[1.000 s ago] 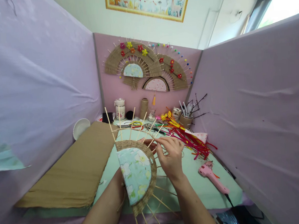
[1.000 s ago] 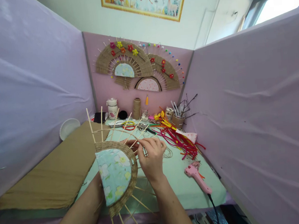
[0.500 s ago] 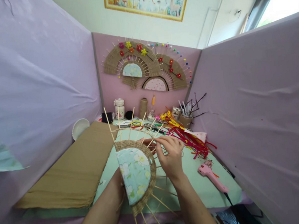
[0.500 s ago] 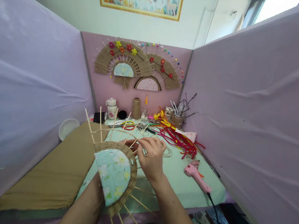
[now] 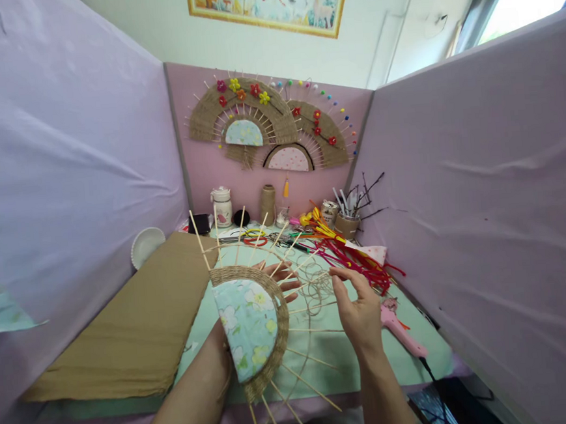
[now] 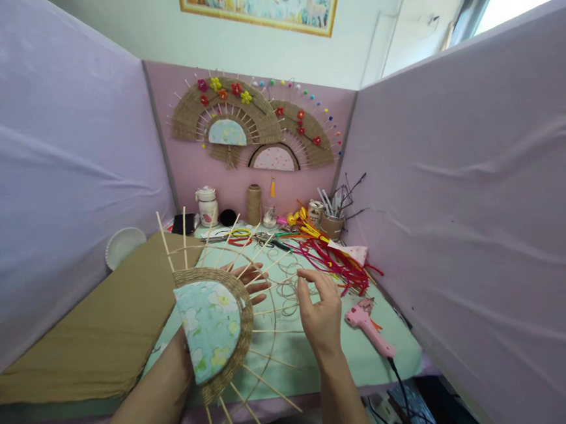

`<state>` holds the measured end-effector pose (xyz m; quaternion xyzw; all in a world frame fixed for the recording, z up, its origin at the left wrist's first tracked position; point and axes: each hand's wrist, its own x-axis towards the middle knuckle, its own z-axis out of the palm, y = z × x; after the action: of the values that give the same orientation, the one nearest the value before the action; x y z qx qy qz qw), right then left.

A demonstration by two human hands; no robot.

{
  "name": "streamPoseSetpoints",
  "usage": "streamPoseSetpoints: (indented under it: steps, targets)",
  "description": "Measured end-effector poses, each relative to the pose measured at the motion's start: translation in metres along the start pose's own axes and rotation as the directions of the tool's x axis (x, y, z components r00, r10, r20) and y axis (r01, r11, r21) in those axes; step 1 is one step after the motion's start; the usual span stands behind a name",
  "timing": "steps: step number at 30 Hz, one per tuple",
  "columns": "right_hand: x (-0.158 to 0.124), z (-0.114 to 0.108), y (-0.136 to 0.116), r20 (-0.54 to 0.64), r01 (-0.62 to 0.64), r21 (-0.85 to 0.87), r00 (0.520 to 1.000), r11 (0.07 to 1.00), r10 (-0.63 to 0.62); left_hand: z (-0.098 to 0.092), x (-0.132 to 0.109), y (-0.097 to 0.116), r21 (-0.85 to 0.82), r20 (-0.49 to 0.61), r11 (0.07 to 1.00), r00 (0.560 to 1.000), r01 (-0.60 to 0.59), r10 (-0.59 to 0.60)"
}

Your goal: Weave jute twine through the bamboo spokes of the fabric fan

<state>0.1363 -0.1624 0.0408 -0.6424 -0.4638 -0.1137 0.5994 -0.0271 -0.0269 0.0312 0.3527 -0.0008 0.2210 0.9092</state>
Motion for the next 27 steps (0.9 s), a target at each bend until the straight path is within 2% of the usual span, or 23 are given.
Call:
streamPoseSetpoints:
  steps: [3,6,10,14,17,19,24,27]
  targets:
    - [-0.003,-0.006,0.007,0.01,-0.06,0.038,0.998,0.997,0.059,0.002,-0.002,0.0,-0.009,0.02,1.0,0.999,0.029,-0.029]
    - [-0.002,-0.009,0.016,0.037,-0.165,0.142,0.986,0.976,0.161,0.004,-0.005,0.001,0.011,-0.022,1.0,1.0,0.02,-0.019]
    - [0.002,-0.003,0.036,0.162,-0.331,0.374,0.943,0.866,0.291,0.005,-0.009,0.004,0.03,-0.068,0.998,0.997,0.048,-0.046]
    - [0.007,0.009,0.052,0.341,-0.422,0.572,0.902,0.704,0.263,0.009,-0.013,0.007,0.038,-0.077,0.998,0.996,0.05,-0.047]
    - [0.009,0.016,0.052,0.439,-0.463,0.642,0.875,0.611,0.201,0.013,-0.015,0.007,0.06,-0.067,0.998,0.997,0.027,-0.023]
    - [0.011,0.018,0.048,0.481,-0.485,0.621,0.856,0.616,0.188,0.012,-0.015,0.007,0.065,-0.056,0.997,0.998,0.029,-0.025]
    - [0.01,0.012,0.039,0.546,-0.45,0.461,0.823,0.765,0.155,0.003,-0.013,0.005,0.059,-0.05,0.997,0.998,0.048,-0.045]
    - [0.009,0.006,0.039,0.568,-0.429,0.408,0.81,0.806,0.143,0.003,-0.011,0.004,0.06,-0.078,0.997,0.996,0.046,-0.041]
